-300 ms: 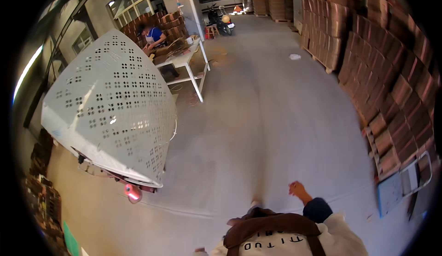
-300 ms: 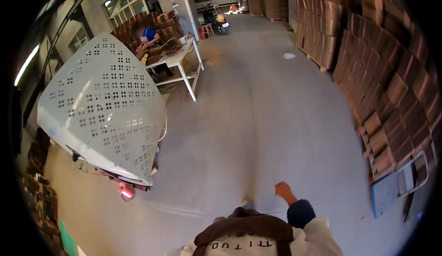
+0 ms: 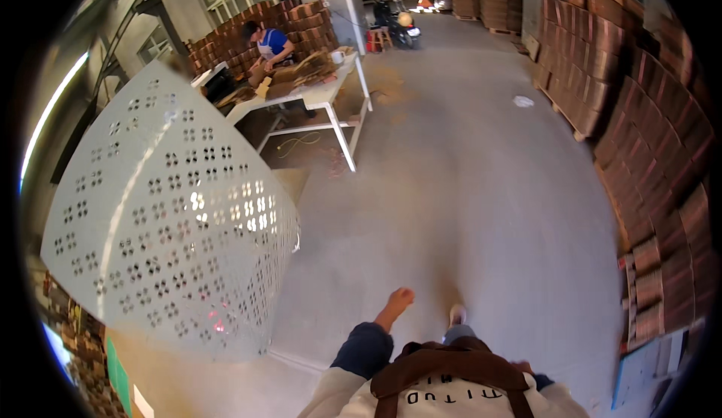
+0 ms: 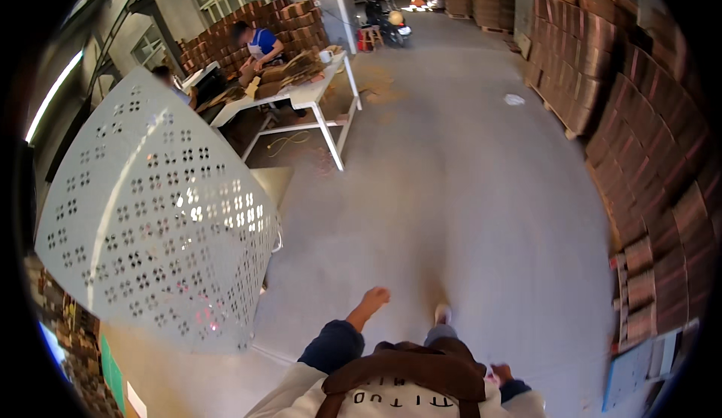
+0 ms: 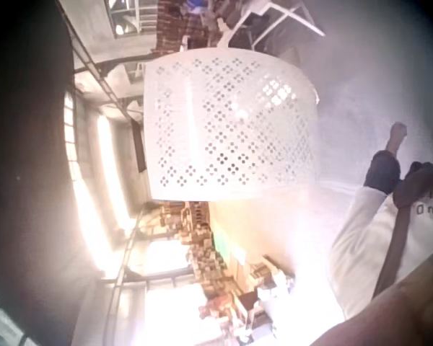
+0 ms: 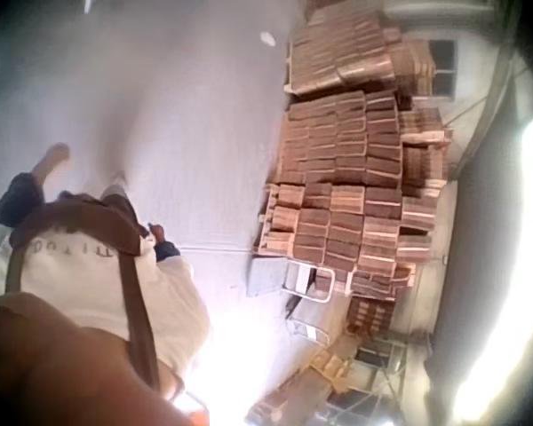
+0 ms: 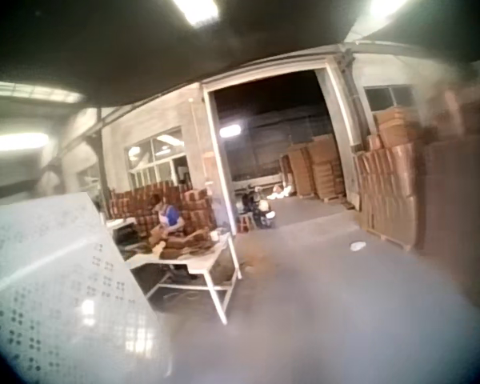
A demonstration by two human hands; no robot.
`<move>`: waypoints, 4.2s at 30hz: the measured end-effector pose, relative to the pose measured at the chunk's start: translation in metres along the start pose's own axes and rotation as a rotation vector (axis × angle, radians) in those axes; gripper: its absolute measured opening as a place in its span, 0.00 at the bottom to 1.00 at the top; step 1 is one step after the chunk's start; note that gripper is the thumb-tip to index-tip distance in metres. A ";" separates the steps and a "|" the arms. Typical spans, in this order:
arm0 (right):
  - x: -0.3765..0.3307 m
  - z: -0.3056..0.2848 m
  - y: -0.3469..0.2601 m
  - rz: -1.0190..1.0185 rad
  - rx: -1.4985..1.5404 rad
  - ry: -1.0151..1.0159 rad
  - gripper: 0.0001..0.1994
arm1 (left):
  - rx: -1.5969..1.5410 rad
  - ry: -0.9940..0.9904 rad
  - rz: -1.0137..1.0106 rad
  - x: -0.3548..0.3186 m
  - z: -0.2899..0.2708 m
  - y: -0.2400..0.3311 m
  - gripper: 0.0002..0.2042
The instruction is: The person loads large green flat-pack boxes into a truck with a coworker, then moves inside a warehouse to gather and stack corrugated cardboard pieces. They place the cardboard into a strapping machine, secure the bundle with a pink strap, and remove the finished bundle.
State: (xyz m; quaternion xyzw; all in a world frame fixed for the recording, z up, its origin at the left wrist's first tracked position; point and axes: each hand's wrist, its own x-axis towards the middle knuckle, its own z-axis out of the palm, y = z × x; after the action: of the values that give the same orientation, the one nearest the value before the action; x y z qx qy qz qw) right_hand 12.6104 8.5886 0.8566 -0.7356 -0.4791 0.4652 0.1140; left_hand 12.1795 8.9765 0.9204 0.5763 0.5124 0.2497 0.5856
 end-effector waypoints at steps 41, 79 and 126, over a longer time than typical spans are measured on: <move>1.188 -0.329 -1.086 -0.130 0.260 -0.109 0.15 | -0.586 0.634 -0.487 0.659 -0.680 0.167 0.17; 1.560 -0.059 -1.977 -0.542 -0.362 -0.020 0.34 | -0.381 0.861 -0.318 1.333 -1.506 0.225 0.35; 1.404 -0.014 -1.731 -0.005 0.716 1.075 0.29 | 0.000 -0.265 0.030 1.333 -1.441 0.330 0.30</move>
State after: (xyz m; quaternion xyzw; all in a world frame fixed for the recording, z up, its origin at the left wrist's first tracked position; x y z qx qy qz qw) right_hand 11.7372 10.6225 1.1189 -0.7812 -0.1721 0.1625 0.5776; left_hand 11.4647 10.8273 1.0845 0.6118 0.4217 0.1801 0.6445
